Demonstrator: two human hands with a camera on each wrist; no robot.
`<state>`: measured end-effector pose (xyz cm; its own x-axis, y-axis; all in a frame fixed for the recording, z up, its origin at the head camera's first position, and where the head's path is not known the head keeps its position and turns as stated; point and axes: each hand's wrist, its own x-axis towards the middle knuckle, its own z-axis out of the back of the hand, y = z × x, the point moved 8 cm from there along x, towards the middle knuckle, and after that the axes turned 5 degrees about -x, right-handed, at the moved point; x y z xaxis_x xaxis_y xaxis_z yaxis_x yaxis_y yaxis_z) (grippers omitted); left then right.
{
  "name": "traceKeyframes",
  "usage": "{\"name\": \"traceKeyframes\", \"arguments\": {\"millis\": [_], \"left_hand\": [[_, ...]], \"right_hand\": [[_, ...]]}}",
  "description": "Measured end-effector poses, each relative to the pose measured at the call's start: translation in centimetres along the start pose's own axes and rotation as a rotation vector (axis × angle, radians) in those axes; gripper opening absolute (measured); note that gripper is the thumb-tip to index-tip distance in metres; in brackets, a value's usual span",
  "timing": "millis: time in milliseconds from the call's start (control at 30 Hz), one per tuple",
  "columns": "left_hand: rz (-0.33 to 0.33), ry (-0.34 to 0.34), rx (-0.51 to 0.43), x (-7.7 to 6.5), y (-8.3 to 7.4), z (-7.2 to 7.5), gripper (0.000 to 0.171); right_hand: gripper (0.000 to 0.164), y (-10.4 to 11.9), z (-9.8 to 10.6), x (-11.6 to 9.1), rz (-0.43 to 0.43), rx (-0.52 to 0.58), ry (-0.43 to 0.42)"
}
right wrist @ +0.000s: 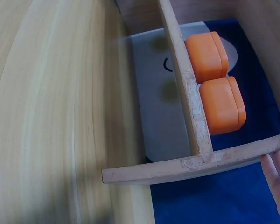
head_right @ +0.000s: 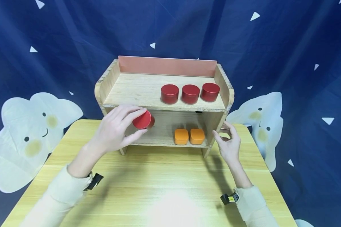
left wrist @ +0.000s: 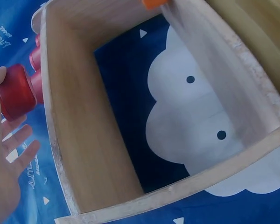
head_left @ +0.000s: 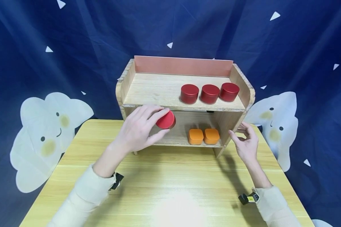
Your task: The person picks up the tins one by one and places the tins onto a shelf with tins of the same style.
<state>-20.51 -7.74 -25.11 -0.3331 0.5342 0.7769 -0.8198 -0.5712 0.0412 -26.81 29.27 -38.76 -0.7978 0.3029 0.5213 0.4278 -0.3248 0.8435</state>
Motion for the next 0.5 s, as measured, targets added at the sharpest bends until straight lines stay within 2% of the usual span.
{"name": "traceKeyframes", "arguments": {"millis": [500], "left_hand": [[0.018, 0.055, 0.076, 2.0, 1.2, 0.5, 0.051]], "right_hand": [[0.049, -0.1, 0.0, 0.0, 0.007, -0.006, 0.004]]}}
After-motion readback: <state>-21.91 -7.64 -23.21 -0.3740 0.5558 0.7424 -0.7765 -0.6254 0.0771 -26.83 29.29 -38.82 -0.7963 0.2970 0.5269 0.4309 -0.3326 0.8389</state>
